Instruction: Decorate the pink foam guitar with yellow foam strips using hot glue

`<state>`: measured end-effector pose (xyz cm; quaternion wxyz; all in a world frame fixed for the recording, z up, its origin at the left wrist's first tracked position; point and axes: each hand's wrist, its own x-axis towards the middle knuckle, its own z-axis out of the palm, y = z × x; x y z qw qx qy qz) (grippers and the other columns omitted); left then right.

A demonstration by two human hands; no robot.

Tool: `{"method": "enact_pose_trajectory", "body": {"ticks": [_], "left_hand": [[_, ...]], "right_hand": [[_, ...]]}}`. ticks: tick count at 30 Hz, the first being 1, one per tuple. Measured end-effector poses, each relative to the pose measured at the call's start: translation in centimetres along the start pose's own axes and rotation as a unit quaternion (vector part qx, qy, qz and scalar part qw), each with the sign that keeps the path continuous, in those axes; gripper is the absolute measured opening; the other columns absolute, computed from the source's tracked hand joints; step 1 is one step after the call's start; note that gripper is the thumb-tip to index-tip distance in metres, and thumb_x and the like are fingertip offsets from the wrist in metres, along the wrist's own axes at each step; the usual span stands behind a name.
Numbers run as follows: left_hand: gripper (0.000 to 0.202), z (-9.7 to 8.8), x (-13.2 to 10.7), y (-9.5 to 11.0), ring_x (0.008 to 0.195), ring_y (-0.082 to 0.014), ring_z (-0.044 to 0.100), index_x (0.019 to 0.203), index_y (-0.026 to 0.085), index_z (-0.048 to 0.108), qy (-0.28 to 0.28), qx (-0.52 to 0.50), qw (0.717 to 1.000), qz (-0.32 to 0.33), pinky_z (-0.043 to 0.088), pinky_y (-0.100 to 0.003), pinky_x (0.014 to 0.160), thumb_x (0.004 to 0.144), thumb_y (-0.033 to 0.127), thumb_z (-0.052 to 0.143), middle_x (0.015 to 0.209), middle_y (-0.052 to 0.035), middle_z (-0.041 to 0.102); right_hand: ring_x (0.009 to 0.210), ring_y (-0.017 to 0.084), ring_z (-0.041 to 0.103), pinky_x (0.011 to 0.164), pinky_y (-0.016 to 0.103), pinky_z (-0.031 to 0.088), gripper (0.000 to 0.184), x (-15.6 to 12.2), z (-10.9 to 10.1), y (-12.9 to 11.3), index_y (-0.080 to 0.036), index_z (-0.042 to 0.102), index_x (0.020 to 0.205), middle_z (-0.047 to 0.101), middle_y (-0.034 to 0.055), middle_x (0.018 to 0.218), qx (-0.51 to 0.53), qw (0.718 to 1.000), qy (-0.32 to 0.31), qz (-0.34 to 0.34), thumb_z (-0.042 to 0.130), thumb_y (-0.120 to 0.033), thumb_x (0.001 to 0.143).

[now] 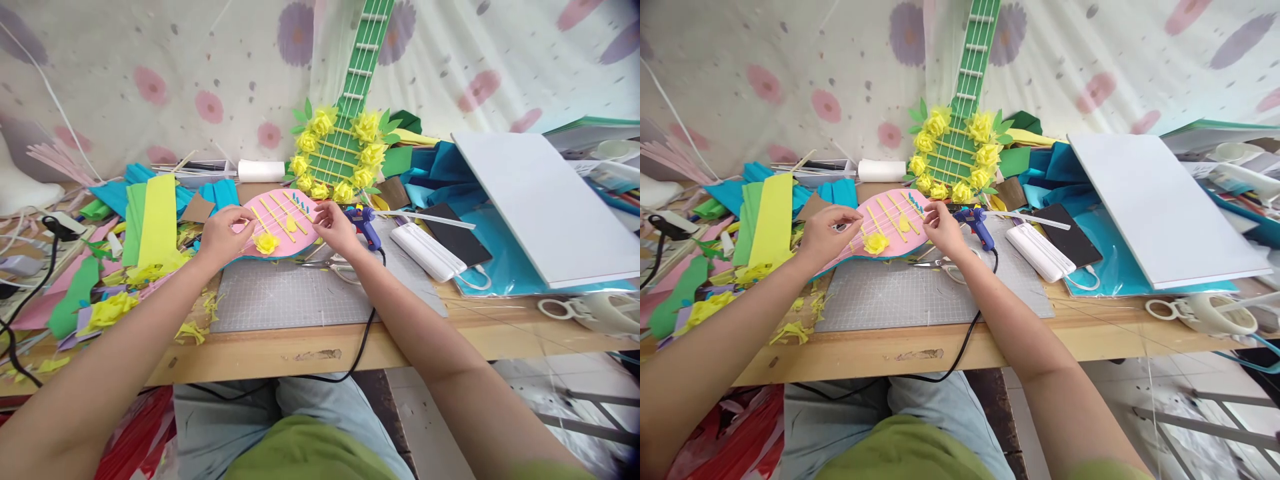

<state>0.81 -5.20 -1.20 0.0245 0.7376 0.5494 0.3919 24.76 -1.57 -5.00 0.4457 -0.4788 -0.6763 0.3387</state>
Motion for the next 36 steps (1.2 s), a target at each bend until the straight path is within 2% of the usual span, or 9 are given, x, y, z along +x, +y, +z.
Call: {"method": "enact_pose_trajectory", "body": {"ticks": [6, 9, 12, 18, 24, 28, 31, 33, 36], "left_hand": [[0.011, 0.6, 1.6, 0.8, 0.076, -0.015, 0.06, 0.083, 0.019, 0.062, 0.009, -0.009, 0.999, -0.035, 0.052, -0.029, 0.073, 0.075, 0.025, 0.056, 0.091, -0.0046, 0.063], [0.013, 1.3, 3.3, 0.4, 0.065, -0.0133, 0.058, 0.083, 0.02, 0.062, 0.023, -0.024, 0.998, -0.061, 0.051, -0.029, 0.066, 0.072, 0.027, 0.06, 0.081, -0.0027, 0.063], [0.014, 2.5, 4.9, -0.1, 0.064, -0.0148, 0.057, 0.075, 0.02, 0.062, -0.025, -0.052, 0.994, -0.098, 0.049, -0.029, 0.061, 0.072, 0.033, 0.062, 0.071, -0.0016, 0.063], [0.018, 5.6, 6.3, 0.9, 0.059, -0.0163, 0.058, 0.071, 0.021, 0.064, -0.15, 0.005, 0.98, -0.128, 0.045, -0.028, 0.054, 0.06, 0.033, 0.071, 0.07, -0.0016, 0.066], [0.014, 7.3, 7.8, 1.6, 0.049, -0.0164, 0.055, 0.064, 0.023, 0.065, -0.224, 0.046, 0.968, -0.105, 0.041, -0.028, 0.049, 0.052, 0.024, 0.074, 0.053, 0.0019, 0.059], [0.008, 7.6, 8.3, 1.2, 0.053, -0.0171, 0.056, 0.057, 0.022, 0.063, -0.21, 0.063, 0.968, -0.122, 0.042, -0.03, 0.053, 0.056, 0.022, 0.071, 0.056, 0.0004, 0.062], [0.01, 7.0, 8.0, 1.3, 0.057, -0.0162, 0.057, 0.057, 0.02, 0.063, -0.169, 0.014, 0.979, -0.113, 0.043, -0.03, 0.057, 0.06, 0.025, 0.071, 0.061, -0.0004, 0.064], [0.01, 6.4, 7.7, 1.8, 0.059, -0.0154, 0.057, 0.057, 0.019, 0.063, -0.138, -0.024, 0.981, -0.132, 0.043, -0.029, 0.058, 0.06, 0.025, 0.071, 0.062, -0.0001, 0.064], [0.009, 5.6, 7.2, 2.3, 0.059, -0.0139, 0.056, 0.059, 0.018, 0.062, -0.105, -0.075, 0.977, -0.172, 0.044, -0.027, 0.059, 0.061, 0.02, 0.07, 0.061, 0.0004, 0.063]], "right_hand": [[0.065, 0.011, 0.046, 0.064, 0.026, 0.038, 0.021, -1.1, -2.9, 2.2, -0.021, 0.047, 0.087, 0.047, -0.0029, 0.074, -0.019, 0.998, 0.062, -0.001, 0.047, -0.017, 0.066], [0.062, 0.011, 0.044, 0.061, 0.025, 0.037, 0.019, -0.9, -3.8, 3.1, -0.021, 0.046, 0.085, 0.045, -0.0033, 0.071, -0.034, 0.995, 0.089, 0.024, 0.045, -0.017, 0.066], [0.062, 0.012, 0.044, 0.06, 0.025, 0.036, 0.016, -0.8, -3.9, 3.5, -0.021, 0.045, 0.081, 0.045, -0.0032, 0.069, -0.051, 0.994, 0.09, 0.042, 0.044, -0.018, 0.066], [0.067, 0.013, 0.046, 0.062, 0.025, 0.036, 0.011, -1.5, -3.2, 2.5, -0.019, 0.052, 0.074, 0.05, -0.0005, 0.072, -0.153, 0.987, -0.043, -0.009, 0.044, -0.018, 0.067], [0.058, 0.012, 0.044, 0.058, 0.025, 0.034, 0.021, -1.7, -5.3, 1.4, -0.019, 0.062, 0.079, 0.049, -0.0025, 0.06, -0.207, 0.969, -0.13, 0.042, 0.044, -0.017, 0.069], [0.055, 0.012, 0.045, 0.054, 0.026, 0.034, 0.02, -2.2, -8.0, 0.9, -0.02, 0.064, 0.077, 0.051, -0.0018, 0.06, -0.214, 0.946, -0.235, 0.07, 0.047, -0.018, 0.067], [0.054, 0.011, 0.046, 0.053, 0.027, 0.036, 0.017, -3.1, -10.5, 0.3, -0.02, 0.065, 0.078, 0.055, 0.0, 0.063, -0.2, 0.934, -0.273, 0.113, 0.05, -0.021, 0.069], [0.055, 0.012, 0.048, 0.054, 0.027, 0.037, 0.015, -3.7, -12.1, 0.1, -0.02, 0.065, 0.078, 0.057, 0.0012, 0.065, -0.213, 0.936, -0.25, 0.13, 0.054, -0.027, 0.071], [0.062, 0.015, 0.053, 0.057, 0.027, 0.04, 0.029, -3.9, -13.3, 0.8, -0.021, 0.062, 0.088, 0.06, 0.0019, 0.071, -0.261, 0.941, -0.149, 0.155, 0.063, -0.042, 0.069]]}}
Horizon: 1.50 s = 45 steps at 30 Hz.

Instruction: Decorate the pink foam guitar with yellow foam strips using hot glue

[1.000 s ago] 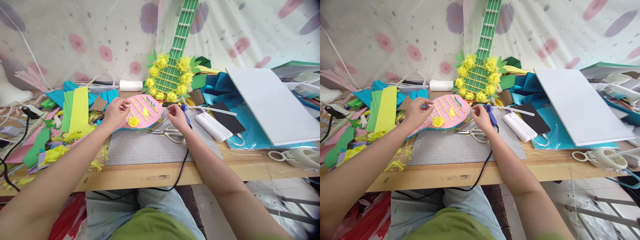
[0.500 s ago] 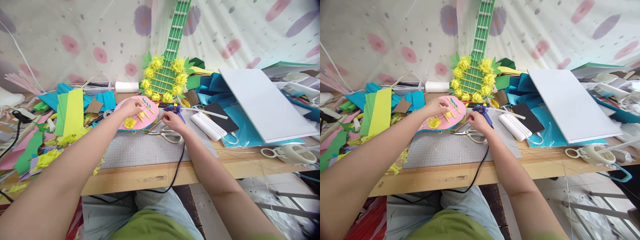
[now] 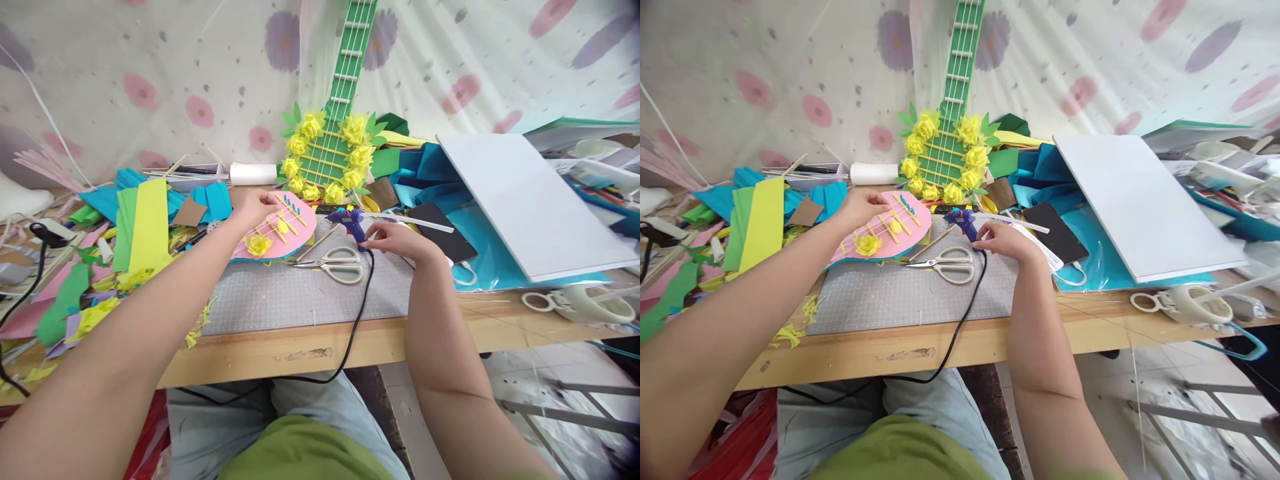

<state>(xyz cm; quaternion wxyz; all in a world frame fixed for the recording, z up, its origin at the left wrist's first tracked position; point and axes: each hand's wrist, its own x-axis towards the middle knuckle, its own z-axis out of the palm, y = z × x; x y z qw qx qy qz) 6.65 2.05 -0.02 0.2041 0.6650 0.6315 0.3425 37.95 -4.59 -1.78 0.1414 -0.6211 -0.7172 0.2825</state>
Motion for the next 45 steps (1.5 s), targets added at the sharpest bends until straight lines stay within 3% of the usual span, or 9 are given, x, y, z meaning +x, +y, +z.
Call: {"method": "enact_pose_trajectory", "body": {"ticks": [4, 10, 14, 17, 22, 29, 34, 38, 45], "left_hand": [[0.009, -0.3, -0.9, -0.6, 0.057, -0.0125, 0.056, 0.064, 0.017, 0.06, -0.005, -0.048, 0.999, -0.008, 0.043, -0.026, 0.056, 0.064, 0.019, 0.069, 0.06, 0.001, 0.06], [0.021, -1.0, -2.8, -1.1, 0.057, -0.0125, 0.059, 0.069, 0.018, 0.048, 0.007, -0.085, 0.996, -0.033, 0.045, -0.023, 0.052, 0.064, 0.013, 0.067, 0.06, 0.0029, 0.056], [0.024, -1.4, -3.9, -0.3, 0.056, -0.0137, 0.063, 0.072, 0.018, 0.044, -0.003, -0.151, 0.986, -0.067, 0.048, -0.023, 0.05, 0.064, 0.009, 0.065, 0.062, 0.0034, 0.056], [0.025, -1.4, -4.1, -0.2, 0.059, -0.0144, 0.065, 0.074, 0.018, 0.045, -0.004, -0.176, 0.982, -0.065, 0.05, -0.023, 0.05, 0.062, 0.009, 0.066, 0.065, 0.003, 0.058], [0.026, -0.8, -3.6, -1.4, 0.063, -0.0165, 0.065, 0.076, 0.019, 0.049, 0.005, -0.14, 0.988, -0.06, 0.049, -0.023, 0.049, 0.059, 0.017, 0.069, 0.067, 0.0016, 0.06], [0.025, -0.1, -3.2, -1.9, 0.066, -0.0166, 0.064, 0.075, 0.021, 0.051, 0.016, -0.076, 0.995, -0.057, 0.046, -0.023, 0.051, 0.058, 0.023, 0.069, 0.065, 0.002, 0.062], [0.024, -0.3, -3.7, -1.0, 0.061, -0.0155, 0.064, 0.074, 0.02, 0.05, 0.012, -0.097, 0.994, -0.055, 0.045, -0.022, 0.048, 0.059, 0.022, 0.069, 0.062, 0.0032, 0.061], [0.024, -0.3, -3.7, -0.8, 0.059, -0.0143, 0.063, 0.072, 0.02, 0.05, 0.009, -0.118, 0.991, -0.055, 0.045, -0.021, 0.048, 0.059, 0.02, 0.069, 0.06, 0.0034, 0.061], [0.022, 0.0, -4.0, -0.4, 0.057, -0.0142, 0.063, 0.068, 0.018, 0.051, -0.001, -0.142, 0.989, -0.046, 0.046, -0.021, 0.047, 0.059, 0.019, 0.071, 0.058, 0.0019, 0.061]], "right_hand": [[0.077, 0.019, 0.058, 0.068, 0.03, 0.044, 0.05, 1.9, 1.8, 0.6, -0.018, 0.058, 0.101, 0.063, 0.0061, 0.089, 0.002, 0.996, 0.091, 0.013, 0.068, -0.05, 0.065], [0.087, 0.026, 0.06, 0.076, 0.035, 0.045, 0.039, 4.9, 5.6, 0.0, -0.015, 0.064, 0.096, 0.065, 0.0094, 0.091, -0.005, 0.986, 0.149, 0.074, 0.061, -0.047, 0.074], [0.085, 0.026, 0.061, 0.076, 0.036, 0.045, 0.037, 5.3, 5.9, 0.2, -0.016, 0.065, 0.094, 0.066, 0.0076, 0.087, 0.066, 0.972, 0.208, 0.085, 0.061, -0.046, 0.072], [0.073, 0.02, 0.059, 0.068, 0.033, 0.046, 0.04, 5.2, 5.7, 0.2, -0.016, 0.063, 0.093, 0.065, 0.0057, 0.08, 0.209, 0.943, 0.254, 0.042, 0.063, -0.048, 0.069], [0.052, 0.01, 0.048, 0.053, 0.026, 0.04, 0.039, 4.4, 6.0, -1.5, -0.018, 0.06, 0.082, 0.054, -0.0024, 0.058, 0.393, 0.897, 0.191, -0.073, 0.068, -0.052, 0.065], [0.046, 0.009, 0.038, 0.047, 0.026, 0.033, 0.043, 3.2, 7.5, -4.0, -0.02, 0.055, 0.068, 0.044, -0.0049, 0.049, 0.337, 0.932, 0.071, -0.11, 0.067, -0.061, 0.063], [0.065, 0.015, 0.055, 0.066, 0.033, 0.048, 0.047, 3.1, 8.3, -4.6, -0.02, 0.064, 0.084, 0.061, 0.0013, 0.07, 0.32, 0.934, 0.063, -0.149, 0.067, -0.061, 0.063], [0.087, 0.022, 0.061, 0.086, 0.04, 0.048, 0.051, 3.5, 9.0, -4.6, -0.021, 0.065, 0.096, 0.068, 0.0047, 0.094, 0.314, 0.93, 0.065, -0.177, 0.066, -0.06, 0.065], [0.09, 0.022, 0.062, 0.089, 0.042, 0.048, 0.047, 3.7, 9.2, -4.6, -0.021, 0.066, 0.098, 0.069, 0.0034, 0.093, 0.302, 0.935, 0.064, -0.175, 0.067, -0.056, 0.066]]}}
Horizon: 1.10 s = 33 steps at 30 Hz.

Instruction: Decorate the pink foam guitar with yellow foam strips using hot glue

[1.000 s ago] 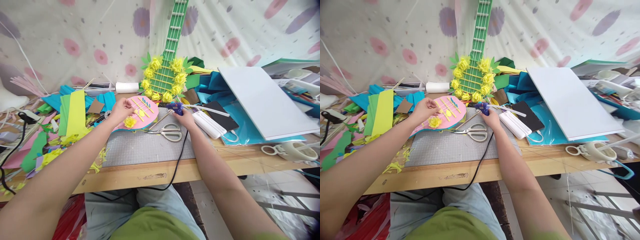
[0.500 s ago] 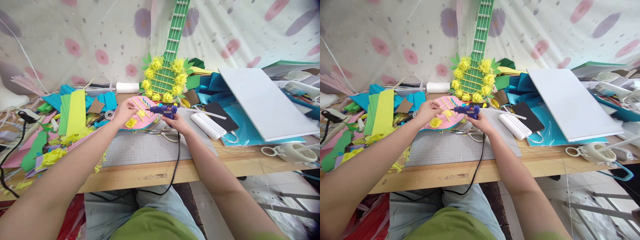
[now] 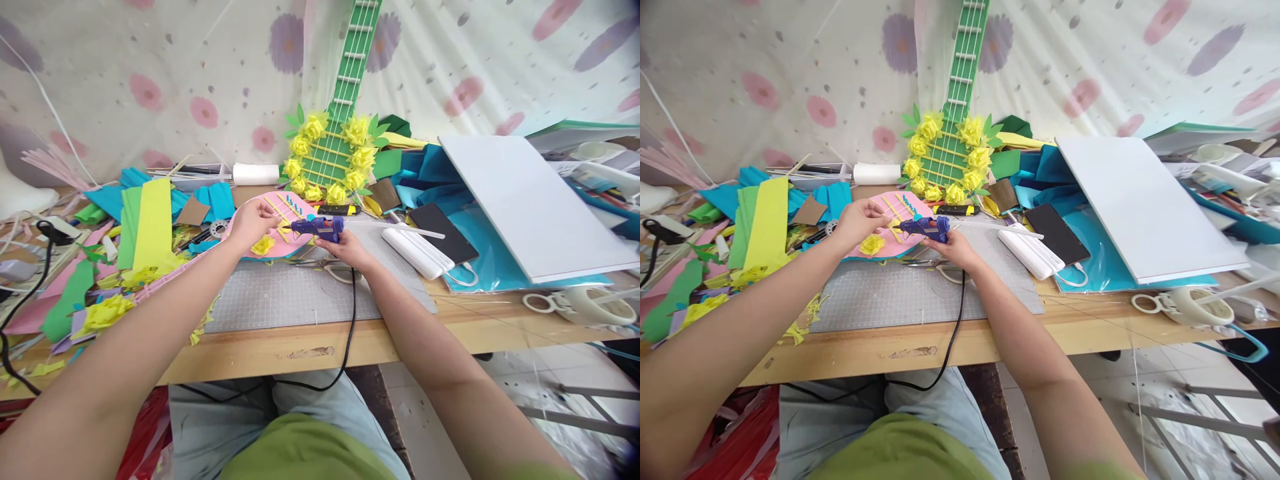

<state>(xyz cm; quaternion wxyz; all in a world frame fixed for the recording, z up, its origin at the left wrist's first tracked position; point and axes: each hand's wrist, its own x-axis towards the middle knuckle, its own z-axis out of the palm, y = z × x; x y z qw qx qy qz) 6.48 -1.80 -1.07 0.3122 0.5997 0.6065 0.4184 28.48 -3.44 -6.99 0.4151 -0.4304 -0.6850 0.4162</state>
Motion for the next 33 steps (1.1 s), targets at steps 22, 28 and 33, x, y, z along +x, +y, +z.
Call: {"method": "enact_pose_trajectory", "body": {"ticks": [22, 28, 33], "left_hand": [[0.021, 0.1, -0.1, 0.2, 0.061, -0.0175, 0.066, 0.069, 0.016, 0.054, -0.047, -0.05, 0.997, 0.018, 0.052, -0.027, 0.053, 0.059, 0.019, 0.073, 0.061, -0.0019, 0.065], [0.023, -0.2, -0.9, 1.4, 0.063, -0.0167, 0.066, 0.07, 0.016, 0.055, -0.077, -0.088, 0.993, 0.001, 0.053, -0.027, 0.055, 0.057, 0.016, 0.074, 0.062, -0.0012, 0.065], [0.025, -0.8, -1.0, 1.6, 0.065, -0.0162, 0.066, 0.072, 0.015, 0.057, -0.09, -0.1, 0.991, -0.003, 0.055, -0.029, 0.062, 0.056, 0.016, 0.076, 0.064, -0.0012, 0.065]], "right_hand": [[0.079, 0.02, 0.061, 0.078, 0.037, 0.05, 0.038, 0.3, -1.1, 0.2, -0.021, 0.066, 0.088, 0.066, 0.001, 0.08, -0.036, 0.998, 0.055, 0.026, 0.068, -0.051, 0.066], [0.08, 0.024, 0.062, 0.075, 0.036, 0.047, 0.038, 0.9, -4.2, 1.9, -0.017, 0.065, 0.084, 0.067, 0.006, 0.08, -0.149, 0.958, 0.214, 0.118, 0.065, -0.05, 0.068], [0.087, 0.027, 0.062, 0.075, 0.037, 0.045, 0.046, 1.1, -5.6, 3.4, -0.015, 0.064, 0.096, 0.068, 0.0106, 0.091, -0.257, 0.929, 0.196, 0.18, 0.061, -0.053, 0.071]]}}
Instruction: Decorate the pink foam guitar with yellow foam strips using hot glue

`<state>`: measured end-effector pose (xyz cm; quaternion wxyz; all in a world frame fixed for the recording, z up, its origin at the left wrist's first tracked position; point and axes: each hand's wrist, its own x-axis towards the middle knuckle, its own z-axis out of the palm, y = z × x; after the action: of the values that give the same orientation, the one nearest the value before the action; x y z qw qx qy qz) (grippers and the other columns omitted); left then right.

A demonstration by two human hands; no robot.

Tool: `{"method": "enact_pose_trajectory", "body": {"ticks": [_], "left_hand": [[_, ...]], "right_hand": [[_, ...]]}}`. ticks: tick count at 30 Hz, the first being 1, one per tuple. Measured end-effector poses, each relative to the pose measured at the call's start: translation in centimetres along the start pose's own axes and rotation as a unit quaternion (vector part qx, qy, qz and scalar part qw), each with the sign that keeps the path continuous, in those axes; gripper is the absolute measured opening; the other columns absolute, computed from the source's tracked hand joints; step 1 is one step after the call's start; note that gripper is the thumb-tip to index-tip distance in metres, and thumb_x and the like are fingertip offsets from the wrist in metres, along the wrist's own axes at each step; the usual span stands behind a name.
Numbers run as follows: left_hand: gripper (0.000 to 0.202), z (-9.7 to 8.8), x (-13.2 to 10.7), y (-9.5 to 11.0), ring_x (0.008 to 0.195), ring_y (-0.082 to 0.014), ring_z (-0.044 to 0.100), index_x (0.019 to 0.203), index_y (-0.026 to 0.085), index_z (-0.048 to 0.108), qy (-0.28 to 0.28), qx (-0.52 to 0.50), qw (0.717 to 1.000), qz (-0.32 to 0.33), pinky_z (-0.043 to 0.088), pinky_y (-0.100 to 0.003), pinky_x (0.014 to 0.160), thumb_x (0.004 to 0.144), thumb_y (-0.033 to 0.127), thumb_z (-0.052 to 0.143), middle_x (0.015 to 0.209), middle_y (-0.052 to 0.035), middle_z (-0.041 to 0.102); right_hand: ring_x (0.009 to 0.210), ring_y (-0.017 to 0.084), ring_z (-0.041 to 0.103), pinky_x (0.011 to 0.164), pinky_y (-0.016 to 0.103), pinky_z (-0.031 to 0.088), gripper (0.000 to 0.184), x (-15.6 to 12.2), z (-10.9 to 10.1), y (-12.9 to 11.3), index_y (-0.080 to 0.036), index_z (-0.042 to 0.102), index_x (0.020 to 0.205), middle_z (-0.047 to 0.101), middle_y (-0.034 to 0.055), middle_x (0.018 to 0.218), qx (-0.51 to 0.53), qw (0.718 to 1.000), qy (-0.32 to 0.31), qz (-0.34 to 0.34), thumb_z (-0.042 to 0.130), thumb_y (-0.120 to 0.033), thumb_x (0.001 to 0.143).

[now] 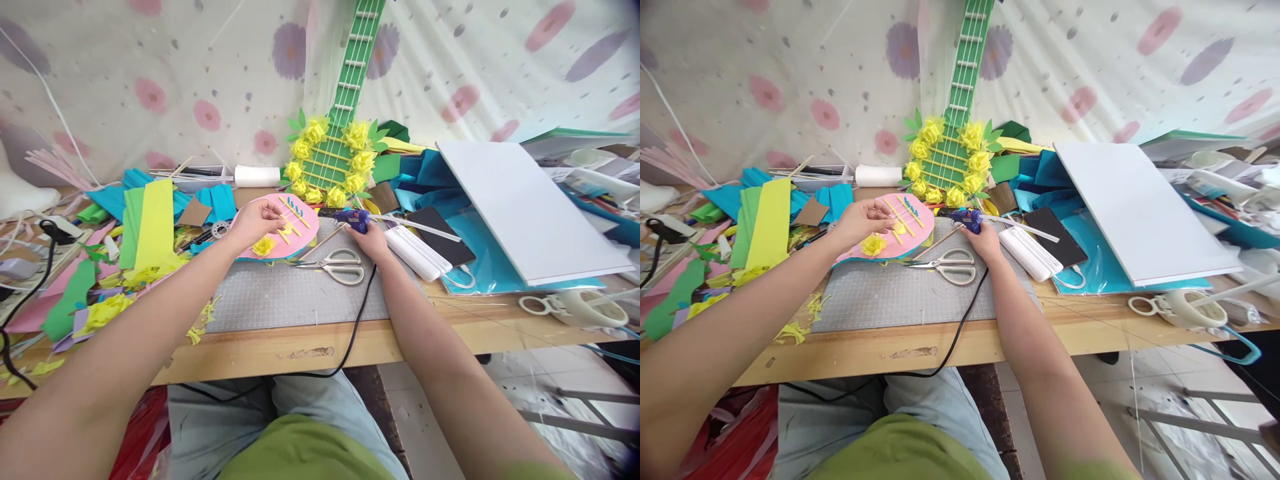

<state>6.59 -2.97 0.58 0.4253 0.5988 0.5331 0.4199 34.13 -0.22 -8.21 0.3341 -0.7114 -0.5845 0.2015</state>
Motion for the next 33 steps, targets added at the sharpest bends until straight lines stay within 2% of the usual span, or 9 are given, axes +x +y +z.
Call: {"method": "enact_pose_trajectory", "body": {"ticks": [8, 11, 15, 18, 21, 24, 28, 31, 33], "left_hand": [[0.028, -0.9, -0.5, 0.4, 0.06, -0.0136, 0.064, 0.071, 0.015, 0.052, 0.059, -0.006, 0.998, 0.006, 0.056, -0.031, 0.062, 0.054, 0.009, 0.074, 0.061, 0.0026, 0.06], [0.029, -1.4, -1.0, 0.5, 0.061, -0.0133, 0.064, 0.072, 0.015, 0.051, 0.097, -0.02, 0.995, 0.008, 0.056, -0.03, 0.062, 0.055, 0.007, 0.072, 0.064, 0.0029, 0.06], [0.027, -2.1, -2.0, 0.1, 0.064, -0.0141, 0.065, 0.074, 0.016, 0.049, 0.154, -0.059, 0.986, 0.001, 0.056, -0.03, 0.065, 0.058, 0.01, 0.069, 0.066, 0.0025, 0.058], [0.026, -2.5, -3.0, -0.7, 0.067, -0.0144, 0.066, 0.076, 0.017, 0.049, 0.196, -0.093, 0.976, 0.001, 0.055, -0.027, 0.064, 0.059, 0.016, 0.068, 0.068, 0.0026, 0.057], [0.025, -2.7, -4.0, -2.0, 0.067, -0.0126, 0.065, 0.077, 0.018, 0.048, 0.233, -0.113, 0.966, -0.01, 0.052, -0.023, 0.059, 0.059, 0.022, 0.066, 0.07, 0.0035, 0.057], [0.026, -2.7, -4.5, -3.4, 0.063, -0.0098, 0.061, 0.076, 0.02, 0.047, 0.27, -0.131, 0.954, -0.013, 0.048, -0.019, 0.052, 0.057, 0.024, 0.065, 0.07, 0.0046, 0.054], [0.027, -2.5, -4.5, -5.2, 0.061, -0.0078, 0.056, 0.076, 0.022, 0.041, 0.322, -0.131, 0.938, 0.007, 0.046, -0.017, 0.048, 0.058, 0.025, 0.062, 0.072, 0.0043, 0.052], [0.029, -2.5, -4.7, -6.1, 0.064, -0.008, 0.055, 0.076, 0.023, 0.035, 0.34, -0.122, 0.932, 0.013, 0.049, -0.018, 0.051, 0.059, 0.026, 0.058, 0.076, 0.004, 0.05], [0.03, -2.6, -5.0, -6.5, 0.065, -0.0086, 0.056, 0.077, 0.023, 0.033, 0.339, -0.128, 0.932, 0.014, 0.05, -0.02, 0.051, 0.059, 0.026, 0.057, 0.078, 0.0041, 0.049]], "right_hand": [[0.092, 0.029, 0.06, 0.074, 0.036, 0.044, 0.054, -0.1, 0.3, -0.4, -0.017, 0.06, 0.104, 0.066, 0.0121, 0.099, -0.105, 0.994, -0.022, -0.007, 0.056, -0.06, 0.072], [0.094, 0.028, 0.058, 0.076, 0.036, 0.044, 0.056, -0.2, -0.5, -0.1, -0.016, 0.058, 0.103, 0.064, 0.0137, 0.102, -0.123, 0.992, -0.006, -0.039, 0.061, -0.059, 0.068], [0.096, 0.029, 0.056, 0.081, 0.039, 0.041, 0.055, -0.7, -2.7, 0.2, -0.015, 0.056, 0.093, 0.063, 0.0147, 0.097, -0.219, 0.973, 0.023, -0.074, 0.066, -0.058, 0.062], [0.087, 0.028, 0.058, 0.07, 0.036, 0.042, 0.049, -1.6, -4.4, -0.7, -0.018, 0.056, 0.082, 0.063, 0.0125, 0.088, -0.273, 0.96, -0.024, -0.051, 0.064, -0.062, 0.062], [0.07, 0.024, 0.058, 0.059, 0.033, 0.037, 0.043, -2.8, -5.4, -2.5, -0.021, 0.055, 0.069, 0.062, 0.0076, 0.069, -0.291, 0.948, -0.126, -0.018, 0.062, -0.063, 0.063], [0.064, 0.021, 0.055, 0.055, 0.031, 0.034, 0.039, -3.8, -5.0, -4.2, -0.023, 0.052, 0.062, 0.06, 0.0041, 0.063, -0.265, 0.938, -0.217, -0.051, 0.062, -0.061, 0.065], [0.061, 0.017, 0.052, 0.054, 0.029, 0.032, 0.032, -4.7, -3.0, -5.6, -0.022, 0.05, 0.062, 0.06, 0.0009, 0.064, -0.172, 0.939, -0.269, -0.125, 0.065, -0.05, 0.065], [0.061, 0.014, 0.051, 0.055, 0.027, 0.033, 0.025, -5.3, -1.2, -6.2, -0.022, 0.052, 0.068, 0.059, -0.0003, 0.067, -0.076, 0.941, -0.268, -0.192, 0.062, -0.044, 0.069], [0.063, 0.014, 0.051, 0.058, 0.027, 0.035, 0.022, -5.8, 0.0, -6.7, -0.021, 0.053, 0.077, 0.058, -0.0003, 0.071, -0.022, 0.943, -0.224, -0.243, 0.06, -0.042, 0.073]]}}
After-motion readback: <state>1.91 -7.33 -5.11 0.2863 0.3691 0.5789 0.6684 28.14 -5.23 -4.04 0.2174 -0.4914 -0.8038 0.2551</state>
